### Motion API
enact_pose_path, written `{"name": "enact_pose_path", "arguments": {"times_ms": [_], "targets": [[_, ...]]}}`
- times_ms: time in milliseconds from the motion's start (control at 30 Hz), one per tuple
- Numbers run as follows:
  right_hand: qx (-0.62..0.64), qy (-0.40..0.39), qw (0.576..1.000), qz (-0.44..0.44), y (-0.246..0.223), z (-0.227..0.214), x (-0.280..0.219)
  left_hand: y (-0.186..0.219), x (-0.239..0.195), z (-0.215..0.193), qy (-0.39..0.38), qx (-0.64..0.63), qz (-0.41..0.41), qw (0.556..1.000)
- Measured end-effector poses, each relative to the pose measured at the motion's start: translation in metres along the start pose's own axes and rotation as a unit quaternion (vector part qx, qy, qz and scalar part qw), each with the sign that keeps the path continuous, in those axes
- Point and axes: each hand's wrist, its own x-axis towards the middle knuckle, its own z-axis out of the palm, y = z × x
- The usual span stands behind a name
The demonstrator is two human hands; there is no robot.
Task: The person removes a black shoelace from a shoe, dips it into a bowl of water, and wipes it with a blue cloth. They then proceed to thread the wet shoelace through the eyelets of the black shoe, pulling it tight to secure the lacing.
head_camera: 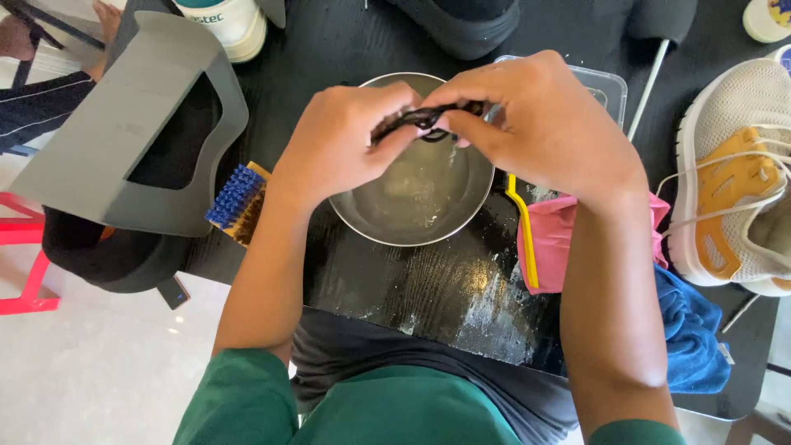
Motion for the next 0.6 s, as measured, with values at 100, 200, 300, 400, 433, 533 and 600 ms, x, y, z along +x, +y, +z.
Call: {"name": "enact_pose_path", "arguments": {"times_ms": [100, 200, 300, 400, 433, 533, 600], "targets": [[-0.03, 0.036, 0.999, -0.021, 0.006, 0.0, -0.003, 0.001, 0.001, -0.009, 0.006, -0.044, 0.003, 0.999], [-0.043, 0.011, 0.999, 0.019, 0.003, -0.006, -0.005, -0.001, 0.001, -0.011, 0.005, -0.066, 0.029, 0.997], [-0.065, -0.004, 0.997, 0.037, 0.005, -0.009, -0.01, -0.011, -0.003, -0.003, 0.04, -0.053, 0.024, 0.998], [-0.092, -0.036, 0.995, 0.009, 0.009, -0.015, -0.015, -0.012, -0.002, -0.002, 0.042, -0.031, 0.025, 0.998], [-0.09, -0.036, 0.995, 0.009, 0.007, -0.016, -0.016, -0.012, -0.002, -0.003, 0.04, -0.03, 0.025, 0.998], [-0.092, -0.016, 0.995, 0.024, 0.001, -0.021, -0.019, -0.009, -0.001, -0.007, 0.037, -0.03, 0.003, 0.999], [-0.083, 0.024, 0.996, 0.011, -0.001, -0.023, -0.019, -0.007, 0.0, -0.012, 0.067, -0.045, -0.055, 0.995]]}}
